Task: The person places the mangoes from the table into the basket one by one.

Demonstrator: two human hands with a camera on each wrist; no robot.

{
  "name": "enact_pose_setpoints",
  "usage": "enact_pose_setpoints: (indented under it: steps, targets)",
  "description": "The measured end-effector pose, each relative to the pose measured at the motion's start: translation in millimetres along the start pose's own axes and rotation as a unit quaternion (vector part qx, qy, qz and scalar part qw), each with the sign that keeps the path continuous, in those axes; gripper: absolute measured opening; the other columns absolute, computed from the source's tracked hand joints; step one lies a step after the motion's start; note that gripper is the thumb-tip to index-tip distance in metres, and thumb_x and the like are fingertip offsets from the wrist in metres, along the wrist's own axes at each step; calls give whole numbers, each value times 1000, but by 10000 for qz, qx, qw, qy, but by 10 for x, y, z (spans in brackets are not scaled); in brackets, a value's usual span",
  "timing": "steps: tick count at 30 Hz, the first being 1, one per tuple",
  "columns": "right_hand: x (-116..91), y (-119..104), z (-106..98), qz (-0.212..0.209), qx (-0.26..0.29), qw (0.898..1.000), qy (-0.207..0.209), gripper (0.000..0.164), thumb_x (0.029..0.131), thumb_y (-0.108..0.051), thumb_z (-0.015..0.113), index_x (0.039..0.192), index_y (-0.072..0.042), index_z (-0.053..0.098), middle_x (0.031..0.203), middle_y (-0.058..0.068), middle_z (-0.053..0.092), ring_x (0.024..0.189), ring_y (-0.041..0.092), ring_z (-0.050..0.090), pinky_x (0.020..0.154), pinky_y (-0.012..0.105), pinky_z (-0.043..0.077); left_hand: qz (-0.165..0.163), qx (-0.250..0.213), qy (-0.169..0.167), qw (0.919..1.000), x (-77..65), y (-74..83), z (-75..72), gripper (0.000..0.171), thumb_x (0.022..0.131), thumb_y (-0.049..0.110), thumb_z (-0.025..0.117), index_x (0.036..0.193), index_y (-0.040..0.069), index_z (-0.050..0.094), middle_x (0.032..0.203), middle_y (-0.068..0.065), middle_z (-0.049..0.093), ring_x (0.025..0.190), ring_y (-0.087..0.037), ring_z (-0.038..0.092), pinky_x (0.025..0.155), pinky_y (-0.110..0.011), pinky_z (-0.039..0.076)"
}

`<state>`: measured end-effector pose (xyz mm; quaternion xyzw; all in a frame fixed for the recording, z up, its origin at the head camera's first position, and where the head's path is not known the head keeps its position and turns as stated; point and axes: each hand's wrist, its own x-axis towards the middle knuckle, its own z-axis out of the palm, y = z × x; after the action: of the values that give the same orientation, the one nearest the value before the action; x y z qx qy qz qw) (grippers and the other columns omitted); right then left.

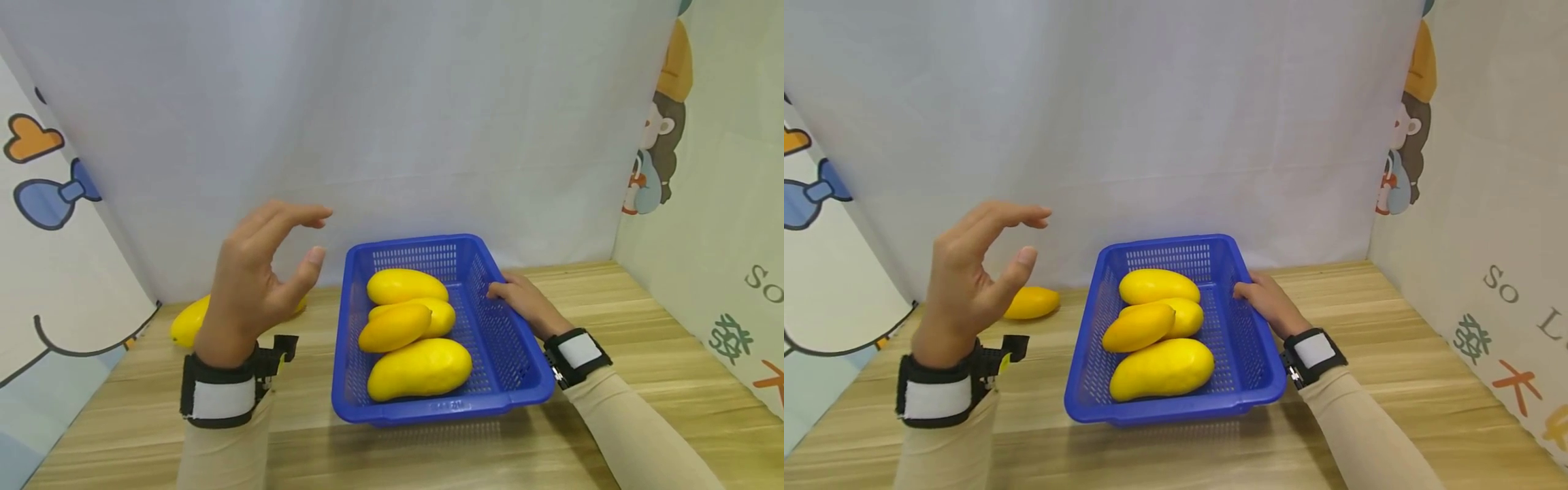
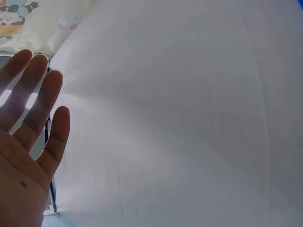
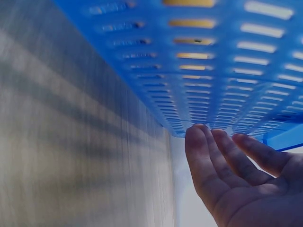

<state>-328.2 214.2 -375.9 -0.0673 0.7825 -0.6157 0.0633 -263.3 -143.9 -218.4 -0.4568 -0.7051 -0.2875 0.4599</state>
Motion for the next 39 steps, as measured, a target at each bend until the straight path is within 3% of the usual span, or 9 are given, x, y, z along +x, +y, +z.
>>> enact_pose_setpoints:
  steps: [13,22,31,39]
  targets:
    - [-20,-22,-3,33,-16,10000,14,43,86,-13,46,125,6,44,106,29,55,80,33,60,67,42,52,67,134,-19,9999,-33,-23,-109,38,83,29,48,109,5,64,92,-8,63,87,-20,55,74,-39,42]
    - [-15,-27,-6,42,-40,10000,-3,43,86,-13,46,125,6,44,107,29,55,82,34,60,67,42,52,-298,302,88,9991,-73,-97,-246,38,83,30,50,110,7,65,92,-8,64,89,-20,56,75,-39,42]
    - [-17,-37,-8,44,-73,10000,-37,43,87,-13,46,125,6,43,108,29,54,82,34,60,68,42,52,-285,604,-200,9976,-179,-197,-308,38,84,32,49,110,9,65,93,-6,64,89,-21,56,71,-40,42]
    - [-13,-34,-4,38,-133,9999,12,43,86,-13,46,125,6,44,106,29,55,81,33,60,68,42,52,-317,559,-275,9976,-205,-234,-280,37,84,31,50,110,10,65,94,-4,64,90,-20,56,73,-39,42]
